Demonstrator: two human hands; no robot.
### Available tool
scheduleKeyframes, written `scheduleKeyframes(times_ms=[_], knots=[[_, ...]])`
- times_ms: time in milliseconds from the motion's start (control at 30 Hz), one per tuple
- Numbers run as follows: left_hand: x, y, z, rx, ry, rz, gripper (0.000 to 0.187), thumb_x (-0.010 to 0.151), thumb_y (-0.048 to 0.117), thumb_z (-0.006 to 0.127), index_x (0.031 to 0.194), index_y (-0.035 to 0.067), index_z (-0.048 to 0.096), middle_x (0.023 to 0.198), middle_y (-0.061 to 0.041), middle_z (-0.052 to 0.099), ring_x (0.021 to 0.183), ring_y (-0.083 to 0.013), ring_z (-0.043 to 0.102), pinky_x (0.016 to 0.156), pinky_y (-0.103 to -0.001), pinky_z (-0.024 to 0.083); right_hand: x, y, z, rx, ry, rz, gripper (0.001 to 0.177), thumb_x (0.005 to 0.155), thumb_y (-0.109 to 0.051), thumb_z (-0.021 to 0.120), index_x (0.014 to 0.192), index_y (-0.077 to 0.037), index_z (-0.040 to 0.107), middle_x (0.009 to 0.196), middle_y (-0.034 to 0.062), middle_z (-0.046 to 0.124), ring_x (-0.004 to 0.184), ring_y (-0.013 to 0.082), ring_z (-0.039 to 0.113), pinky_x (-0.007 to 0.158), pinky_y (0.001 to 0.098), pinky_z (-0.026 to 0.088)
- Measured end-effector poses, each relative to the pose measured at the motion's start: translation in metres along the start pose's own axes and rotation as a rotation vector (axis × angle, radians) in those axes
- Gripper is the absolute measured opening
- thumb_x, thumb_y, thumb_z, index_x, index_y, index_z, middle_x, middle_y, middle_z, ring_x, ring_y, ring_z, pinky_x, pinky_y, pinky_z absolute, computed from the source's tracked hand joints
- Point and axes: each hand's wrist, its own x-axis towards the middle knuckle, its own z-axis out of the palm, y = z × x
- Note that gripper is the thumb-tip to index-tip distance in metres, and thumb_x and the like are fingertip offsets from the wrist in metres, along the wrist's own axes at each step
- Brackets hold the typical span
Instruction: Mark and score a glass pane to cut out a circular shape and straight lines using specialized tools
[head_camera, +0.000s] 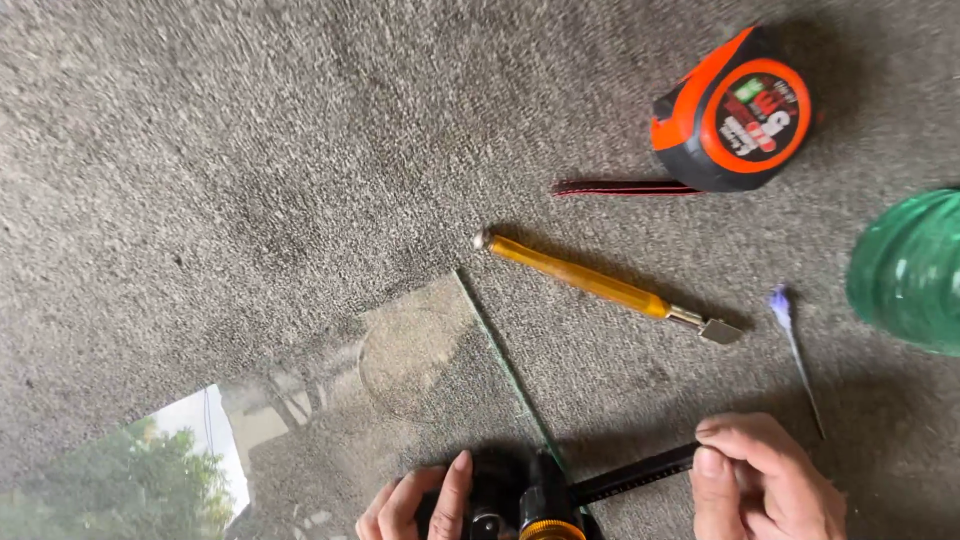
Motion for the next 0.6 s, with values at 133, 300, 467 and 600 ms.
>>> scheduleKeyframes(times_ms=[133,300,467,600], knots=[[0.017,-0.009,0.001,-0.195,-0.288,-0.550,0.023,0.060,0.052,0.085,0.053,0.034,0.073,0.041,0.008,0.057,0.035,-0.0117,0.055,0.040,-0.032,0.039,-0.009,0.005,0.001,0.004,0.002,0.110,0.006,0.100,-0.012,0.058,0.102,-0.008,0.062,0.097,0.0056,0.071,0.049,0.0026,0.044,0.047,0.0168,0.030],[0.026,0.029,-0.010,-0.082,0.087,-0.078,0.034,0.096,0.043,0.053,0.123,0.031,0.071,0.107,0.005,0.064,0.096,-0.0185,0.058,0.091,-0.037,0.044,-0.006,0.003,0.003,0.069,0.005,0.120,0.011,0.104,-0.009,0.055,0.103,0.002,0.057,0.098,0.0141,0.068,0.048,0.0110,0.052,0.047,0.0192,0.042],[0.035,0.030,-0.020,-0.186,0.061,-0.086,0.046,0.092,0.035,0.041,0.126,0.027,0.070,0.113,0.000,0.066,0.099,-0.0237,0.061,0.090,-0.041,0.045,0.003,0.012,0.005,0.044,0.015,-0.023,0.009,0.107,-0.005,0.058,0.109,0.003,0.061,0.099,0.0124,0.069,0.048,0.0131,0.058,0.046,0.0205,0.040],[0.037,0.022,-0.023,-0.209,-0.055,0.033,0.060,0.077,0.035,0.057,0.136,0.025,0.064,0.120,-0.001,0.063,0.105,-0.0278,0.060,0.085,-0.044,0.042,0.023,0.000,0.001,0.101,-0.085,-0.182,0.009,0.108,-0.003,0.055,0.109,0.005,0.059,0.067,0.0104,0.057,0.045,0.0132,0.055,0.048,0.0251,0.041]])
